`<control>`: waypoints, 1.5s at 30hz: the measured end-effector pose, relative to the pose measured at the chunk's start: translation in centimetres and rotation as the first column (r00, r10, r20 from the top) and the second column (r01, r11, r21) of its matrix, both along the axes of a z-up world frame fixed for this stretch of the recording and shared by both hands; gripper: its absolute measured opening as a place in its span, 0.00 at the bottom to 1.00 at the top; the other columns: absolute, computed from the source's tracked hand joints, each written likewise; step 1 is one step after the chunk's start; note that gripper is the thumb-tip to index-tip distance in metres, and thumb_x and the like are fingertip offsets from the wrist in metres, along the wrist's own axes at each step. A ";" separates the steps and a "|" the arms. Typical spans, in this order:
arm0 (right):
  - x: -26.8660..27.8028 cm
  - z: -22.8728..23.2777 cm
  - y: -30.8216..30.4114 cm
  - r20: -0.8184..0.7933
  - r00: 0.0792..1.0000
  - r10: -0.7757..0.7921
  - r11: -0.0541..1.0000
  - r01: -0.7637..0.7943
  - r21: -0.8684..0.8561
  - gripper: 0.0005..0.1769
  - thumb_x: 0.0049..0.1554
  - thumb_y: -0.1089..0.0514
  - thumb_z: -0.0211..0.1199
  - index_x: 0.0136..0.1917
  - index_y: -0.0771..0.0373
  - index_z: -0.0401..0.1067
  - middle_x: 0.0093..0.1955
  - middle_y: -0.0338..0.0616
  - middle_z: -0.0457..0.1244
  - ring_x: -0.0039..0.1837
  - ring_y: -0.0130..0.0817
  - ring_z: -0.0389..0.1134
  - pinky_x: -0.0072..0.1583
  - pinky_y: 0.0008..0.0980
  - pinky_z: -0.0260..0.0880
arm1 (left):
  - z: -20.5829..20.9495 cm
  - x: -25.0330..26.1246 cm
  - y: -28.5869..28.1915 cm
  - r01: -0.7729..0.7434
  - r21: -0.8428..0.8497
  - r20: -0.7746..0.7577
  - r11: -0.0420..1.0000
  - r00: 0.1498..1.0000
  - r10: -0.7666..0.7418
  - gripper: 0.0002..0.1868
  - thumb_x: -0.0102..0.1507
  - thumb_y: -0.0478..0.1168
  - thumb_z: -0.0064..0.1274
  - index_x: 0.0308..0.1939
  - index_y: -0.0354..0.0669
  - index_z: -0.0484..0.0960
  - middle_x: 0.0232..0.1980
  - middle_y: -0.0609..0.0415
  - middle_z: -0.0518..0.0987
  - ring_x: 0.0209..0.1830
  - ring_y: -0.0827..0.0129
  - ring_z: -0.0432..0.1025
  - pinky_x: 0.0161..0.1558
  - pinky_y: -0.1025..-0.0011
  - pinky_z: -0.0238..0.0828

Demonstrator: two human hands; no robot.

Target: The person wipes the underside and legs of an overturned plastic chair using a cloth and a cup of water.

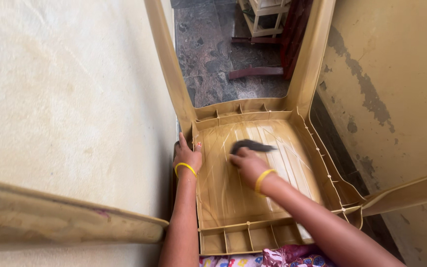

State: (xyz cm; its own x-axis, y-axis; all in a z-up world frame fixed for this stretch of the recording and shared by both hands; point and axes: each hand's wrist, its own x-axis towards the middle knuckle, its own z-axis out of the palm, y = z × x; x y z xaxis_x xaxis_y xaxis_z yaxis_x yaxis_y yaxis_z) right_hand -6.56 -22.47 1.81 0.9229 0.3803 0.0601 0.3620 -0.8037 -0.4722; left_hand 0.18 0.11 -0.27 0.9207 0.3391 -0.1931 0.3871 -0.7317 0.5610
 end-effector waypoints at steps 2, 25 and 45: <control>1.4 0.0 2.1 -0.029 0.996 -0.082 0.982 0.076 -0.171 0.34 0.53 0.68 0.57 0.72 0.53 0.65 0.63 0.49 0.60 0.64 0.50 0.63 0.62 0.43 0.68 | 0.1 -0.1 0.0 0.005 0.018 0.020 1.000 1.000 -0.005 0.45 0.65 0.59 0.50 0.80 0.56 0.46 0.75 0.46 0.63 0.67 0.47 0.68 0.62 0.51 0.67; -6.4 5.4 -12.1 -0.530 0.802 -0.274 0.680 -0.229 -0.697 0.15 0.62 0.52 0.60 0.53 0.63 0.80 0.55 0.54 0.70 0.58 0.47 0.73 0.59 0.39 0.72 | -0.2 -0.1 0.0 0.002 0.002 -0.019 1.000 1.000 -0.002 0.45 0.66 0.60 0.48 0.81 0.56 0.44 0.77 0.47 0.61 0.65 0.46 0.70 0.61 0.51 0.69; -20.2 41.3 -33.3 0.935 0.281 -0.217 0.693 0.719 -0.055 0.21 0.55 0.62 0.71 0.62 0.63 0.74 0.61 0.54 0.67 0.65 0.50 0.67 0.63 0.49 0.70 | -5.3 8.1 -6.7 0.335 0.405 0.574 0.851 0.631 -0.522 0.55 0.48 0.64 0.56 0.77 0.48 0.60 0.70 0.33 0.66 0.64 0.40 0.65 0.68 0.43 0.63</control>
State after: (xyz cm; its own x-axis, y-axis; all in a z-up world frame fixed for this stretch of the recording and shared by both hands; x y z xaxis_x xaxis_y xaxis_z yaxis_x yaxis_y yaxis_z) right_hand -26.80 -55.75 43.07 0.4940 0.1044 0.8632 -0.1757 -0.9603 0.2166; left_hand 8.28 -6.64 -5.57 0.8297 -0.1796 0.5285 -0.3932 -0.8601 0.3251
